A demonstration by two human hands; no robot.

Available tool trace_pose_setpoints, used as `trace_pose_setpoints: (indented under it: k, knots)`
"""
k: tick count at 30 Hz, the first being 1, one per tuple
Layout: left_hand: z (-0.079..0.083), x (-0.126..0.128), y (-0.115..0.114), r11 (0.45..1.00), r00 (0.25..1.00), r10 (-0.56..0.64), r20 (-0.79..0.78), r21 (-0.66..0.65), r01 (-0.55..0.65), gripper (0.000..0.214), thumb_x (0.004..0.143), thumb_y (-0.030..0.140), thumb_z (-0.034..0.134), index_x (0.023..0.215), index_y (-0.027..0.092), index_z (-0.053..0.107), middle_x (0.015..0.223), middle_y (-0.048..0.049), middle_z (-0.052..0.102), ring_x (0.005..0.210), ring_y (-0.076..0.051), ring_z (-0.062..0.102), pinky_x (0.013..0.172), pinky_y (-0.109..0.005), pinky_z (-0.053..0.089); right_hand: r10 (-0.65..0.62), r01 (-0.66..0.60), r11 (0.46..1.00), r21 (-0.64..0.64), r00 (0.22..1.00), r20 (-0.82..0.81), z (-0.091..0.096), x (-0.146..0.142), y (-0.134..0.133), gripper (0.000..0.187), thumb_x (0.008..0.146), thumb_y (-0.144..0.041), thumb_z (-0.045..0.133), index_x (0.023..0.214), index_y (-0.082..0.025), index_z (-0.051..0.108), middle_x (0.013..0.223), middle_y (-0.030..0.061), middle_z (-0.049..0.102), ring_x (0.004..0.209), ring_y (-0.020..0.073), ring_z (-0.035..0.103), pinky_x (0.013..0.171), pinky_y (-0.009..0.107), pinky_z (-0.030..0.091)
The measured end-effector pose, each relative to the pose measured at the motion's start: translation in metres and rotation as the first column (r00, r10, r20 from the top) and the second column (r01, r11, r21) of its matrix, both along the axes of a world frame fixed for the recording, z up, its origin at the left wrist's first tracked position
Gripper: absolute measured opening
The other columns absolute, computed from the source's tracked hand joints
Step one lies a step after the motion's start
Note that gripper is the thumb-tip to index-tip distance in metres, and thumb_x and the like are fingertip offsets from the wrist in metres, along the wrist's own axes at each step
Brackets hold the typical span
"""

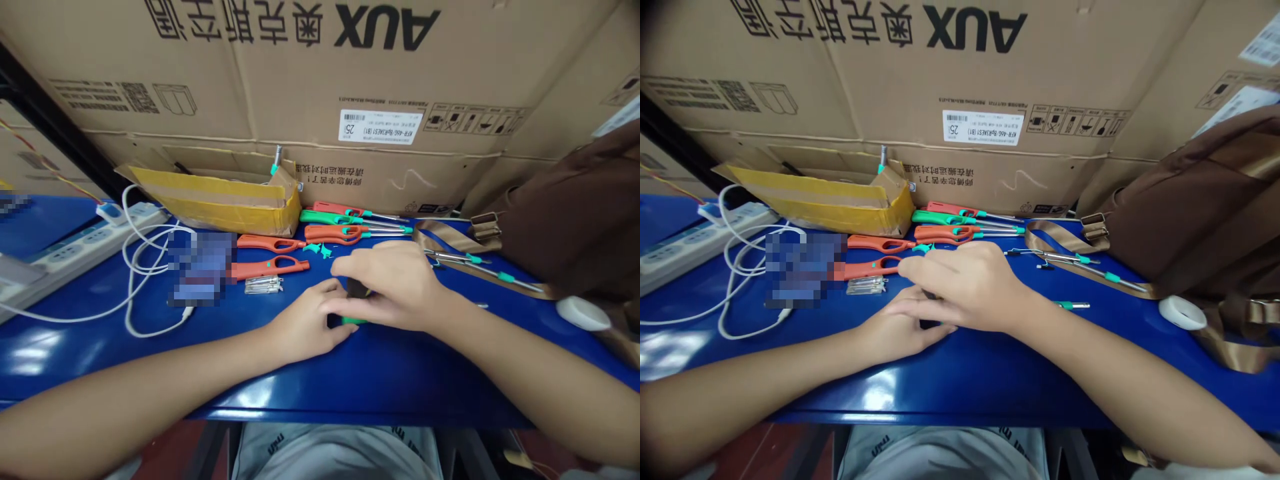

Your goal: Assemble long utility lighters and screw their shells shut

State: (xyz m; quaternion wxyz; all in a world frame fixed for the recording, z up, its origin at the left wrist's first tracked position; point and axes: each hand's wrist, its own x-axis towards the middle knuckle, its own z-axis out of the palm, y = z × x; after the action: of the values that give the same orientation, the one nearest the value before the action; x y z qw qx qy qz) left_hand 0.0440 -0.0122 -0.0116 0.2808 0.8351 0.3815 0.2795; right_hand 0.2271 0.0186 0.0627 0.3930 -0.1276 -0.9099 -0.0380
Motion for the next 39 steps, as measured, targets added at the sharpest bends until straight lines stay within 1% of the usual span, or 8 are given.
trace_pose_setpoints:
  k: [6, 9, 15, 20, 25, 30, 35, 39]
  knots:
    - [-0.008, -0.006, 0.003, 0.999, 0.999, -0.033, 0.03, -0.002, 0.033, 0.026, 0.086, 0.026, 0.078, 0.109, 0.017, 0.069, 0.1, -0.0051, 0.063, 0.087, -0.019, 0.064, 0.082, -0.033, 0.059, 0.016, -0.007, 0.97, -0.244, 0.999, 0.036, -0.001, 0.008, 0.003, 0.035, 0.103, -0.022, 0.046, 0.136, -0.014, 0.054, 0.123, 0.012, 0.074, 0.109, 0.0193, 0.073, 0.089, 0.03, 0.058]
    - [-0.009, -0.007, 0.003, 0.998, 0.998, -0.055, 0.013, 0.029, 0.054, 0.029, 0.089, 0.028, 0.076, 0.114, 0.018, 0.068, 0.103, -0.0061, 0.064, 0.095, -0.021, 0.064, 0.087, -0.036, 0.058, -0.062, 0.054, 0.988, -0.146, 0.996, -0.056, 0.0, 0.013, 0.007, 0.025, 0.095, -0.036, 0.07, 0.115, -0.022, 0.066, 0.097, 0.0021, 0.079, 0.082, 0.0163, 0.076, 0.075, 0.024, 0.059]
    - [-0.007, -0.007, 0.003, 0.997, 0.996, -0.082, 0.023, 0.009, 0.082, 0.019, 0.091, 0.029, 0.074, 0.107, 0.018, 0.07, 0.11, -0.0075, 0.065, 0.102, -0.022, 0.065, 0.094, -0.036, 0.056, 0.065, -0.044, 0.961, -0.272, 0.996, 0.067, 0.012, 0.016, 0.002, 0.034, 0.107, -0.022, 0.039, 0.131, -0.022, 0.062, 0.128, 0.0038, 0.074, 0.115, 0.016, 0.071, 0.095, 0.029, 0.057]
    - [-0.007, -0.007, 0.003, 0.998, 0.998, -0.058, 0.007, -0.014, 0.058, 0.022, 0.091, 0.031, 0.073, 0.109, 0.019, 0.069, 0.107, -0.0065, 0.067, 0.1, -0.023, 0.066, 0.092, -0.037, 0.057, -0.101, 0.107, 0.988, -0.114, 0.993, 0.057, 0.016, 0.015, -0.008, 0.024, 0.101, -0.043, 0.062, 0.113, -0.025, 0.072, 0.094, 0.0002, 0.08, 0.085, 0.0171, 0.076, 0.077, 0.028, 0.059]
    - [-0.007, -0.007, 0.003, 0.997, 0.997, -0.078, 0.017, 0.001, 0.078, 0.02, 0.092, 0.031, 0.071, 0.106, 0.017, 0.07, 0.111, -0.0086, 0.067, 0.103, -0.023, 0.066, 0.095, -0.038, 0.057, -0.074, 0.115, 0.968, -0.221, 0.98, 0.184, 0.018, 0.013, -0.009, 0.04, 0.107, -0.025, 0.036, 0.141, -0.022, 0.057, 0.127, 0.0058, 0.074, 0.114, 0.0195, 0.071, 0.092, 0.032, 0.057]
    - [-0.008, -0.007, 0.003, 0.996, 0.998, -0.063, 0.012, 0.056, 0.062, 0.024, 0.09, 0.029, 0.074, 0.111, 0.019, 0.07, 0.105, -0.0066, 0.066, 0.1, -0.023, 0.066, 0.092, -0.038, 0.057, -0.176, 0.183, 0.977, -0.113, 0.982, 0.068, 0.013, 0.012, -0.005, 0.024, 0.102, -0.039, 0.058, 0.107, -0.02, 0.07, 0.096, 0.0033, 0.079, 0.087, 0.0197, 0.075, 0.075, 0.029, 0.057]
    - [-0.007, -0.007, 0.003, 0.996, 0.996, -0.082, 0.019, 0.029, 0.081, 0.022, 0.092, 0.03, 0.072, 0.108, 0.017, 0.069, 0.109, -0.0075, 0.065, 0.101, -0.022, 0.065, 0.092, -0.035, 0.057, -0.016, 0.063, 0.947, -0.315, 0.988, 0.151, 0.018, 0.014, -0.004, 0.032, 0.106, -0.024, 0.041, 0.131, -0.018, 0.059, 0.126, 0.0092, 0.072, 0.112, 0.0192, 0.07, 0.091, 0.031, 0.056]
    - [-0.006, -0.007, 0.003, 0.997, 0.997, -0.074, 0.004, 0.007, 0.074, 0.023, 0.093, 0.031, 0.07, 0.111, 0.018, 0.067, 0.112, -0.008, 0.067, 0.105, -0.024, 0.066, 0.094, -0.039, 0.057, -0.027, 0.064, 0.97, -0.235, 0.987, 0.157, 0.019, 0.015, -0.004, 0.022, 0.104, -0.038, 0.054, 0.105, -0.021, 0.067, 0.095, 0.0032, 0.077, 0.088, 0.0177, 0.074, 0.076, 0.028, 0.056]
